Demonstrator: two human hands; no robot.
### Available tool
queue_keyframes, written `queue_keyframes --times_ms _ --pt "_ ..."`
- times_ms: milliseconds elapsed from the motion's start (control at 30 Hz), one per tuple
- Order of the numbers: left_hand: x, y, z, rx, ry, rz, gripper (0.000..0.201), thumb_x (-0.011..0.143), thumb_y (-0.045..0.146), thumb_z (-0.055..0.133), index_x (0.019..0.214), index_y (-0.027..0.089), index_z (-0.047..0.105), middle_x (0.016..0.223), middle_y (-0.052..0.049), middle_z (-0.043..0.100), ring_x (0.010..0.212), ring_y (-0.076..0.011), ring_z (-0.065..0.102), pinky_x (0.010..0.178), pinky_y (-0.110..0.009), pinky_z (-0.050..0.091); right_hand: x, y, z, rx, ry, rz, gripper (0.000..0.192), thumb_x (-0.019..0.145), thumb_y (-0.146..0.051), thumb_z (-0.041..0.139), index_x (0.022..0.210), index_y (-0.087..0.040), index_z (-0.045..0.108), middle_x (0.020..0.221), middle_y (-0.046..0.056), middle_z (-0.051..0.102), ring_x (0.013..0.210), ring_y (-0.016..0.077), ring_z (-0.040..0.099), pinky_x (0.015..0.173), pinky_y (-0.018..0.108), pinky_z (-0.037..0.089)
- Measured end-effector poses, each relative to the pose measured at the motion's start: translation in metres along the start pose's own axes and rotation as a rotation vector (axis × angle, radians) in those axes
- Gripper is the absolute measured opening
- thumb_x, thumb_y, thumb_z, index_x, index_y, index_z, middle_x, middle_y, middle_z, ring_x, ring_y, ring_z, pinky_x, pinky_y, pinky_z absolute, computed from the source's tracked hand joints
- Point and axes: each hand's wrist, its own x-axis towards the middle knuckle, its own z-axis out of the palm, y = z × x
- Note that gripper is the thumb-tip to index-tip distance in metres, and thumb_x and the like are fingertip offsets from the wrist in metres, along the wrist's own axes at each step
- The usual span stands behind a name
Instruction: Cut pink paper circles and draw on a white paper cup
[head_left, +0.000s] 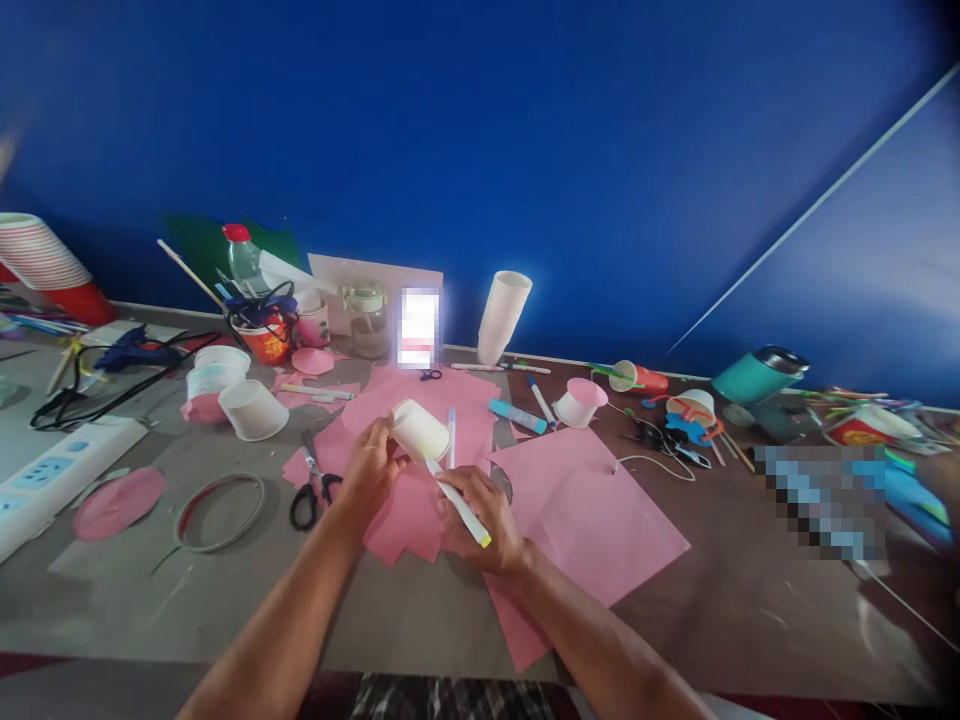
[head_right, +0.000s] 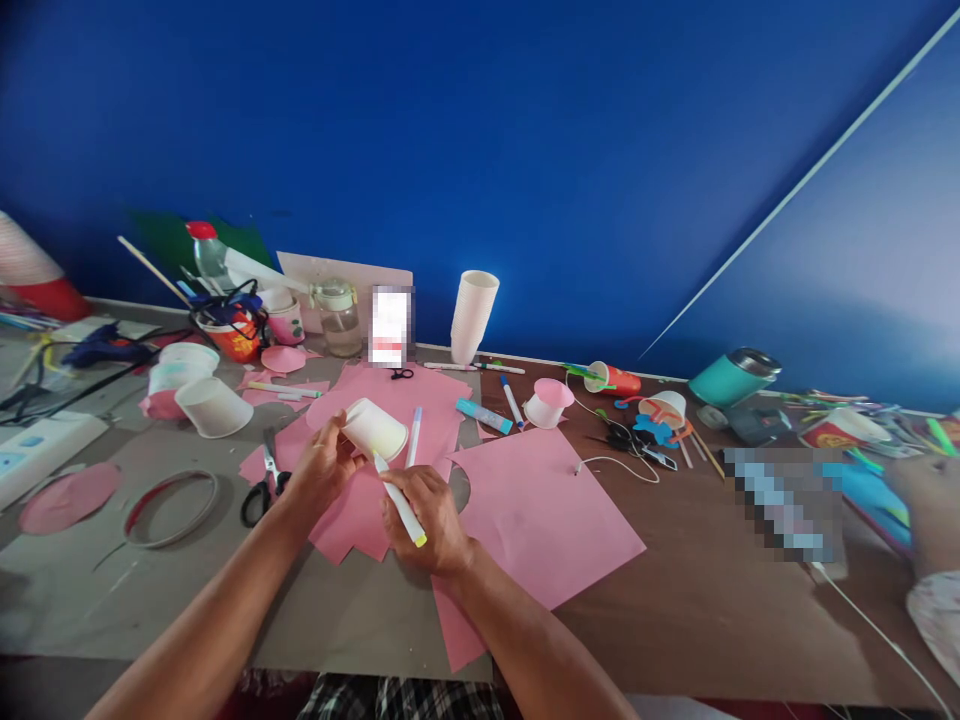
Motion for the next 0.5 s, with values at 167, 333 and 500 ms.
queue_keyframes --times_ms 167,333,500 --pt "-0.002 -0.0014 0.001 0.039 -0.043 0.005 0.034 0.069 0.046 0.074 0.081 0.017 0.06 0.083 -0.005 0.069 0.086 -0.0219 0.068 0.071 -0.03 0.055 0.0003 0.001 0.0009 -0.03 0.003 -0.004 0.029 0.089 -0.019 0.052 0.117 -0.027 0.057 0.091 0.005 0.072 0.081 0.0225 0.069 0.075 0.039 0.06" --pt "0.0022 -0.0048 -0.0028 0.057 -0.038 0.008 0.037 0.068 0.047 0.074 0.086 0.018 0.061 0.083 -0.005 0.07 0.087 -0.0231 0.069 0.068 -0.03 0.055 0.0011 0.0005 0.0013 -0.043 -0.015 0.013 0.029 0.09 -0.019 0.052 0.118 -0.028 0.056 0.096 0.005 0.073 0.082 0.0238 0.07 0.077 0.04 0.06" --pt "0.0042 -0.005 -0.0049 0.035 -0.022 0.008 0.036 0.069 0.045 0.073 0.092 0.019 0.062 0.081 -0.005 0.07 0.09 -0.0246 0.07 0.069 -0.031 0.055 0.0015 0.001 0.0022 -0.052 0.003 0.007 0.03 0.088 -0.017 0.051 0.117 -0.027 0.056 0.096 0.006 0.073 0.081 0.0244 0.07 0.075 0.04 0.059"
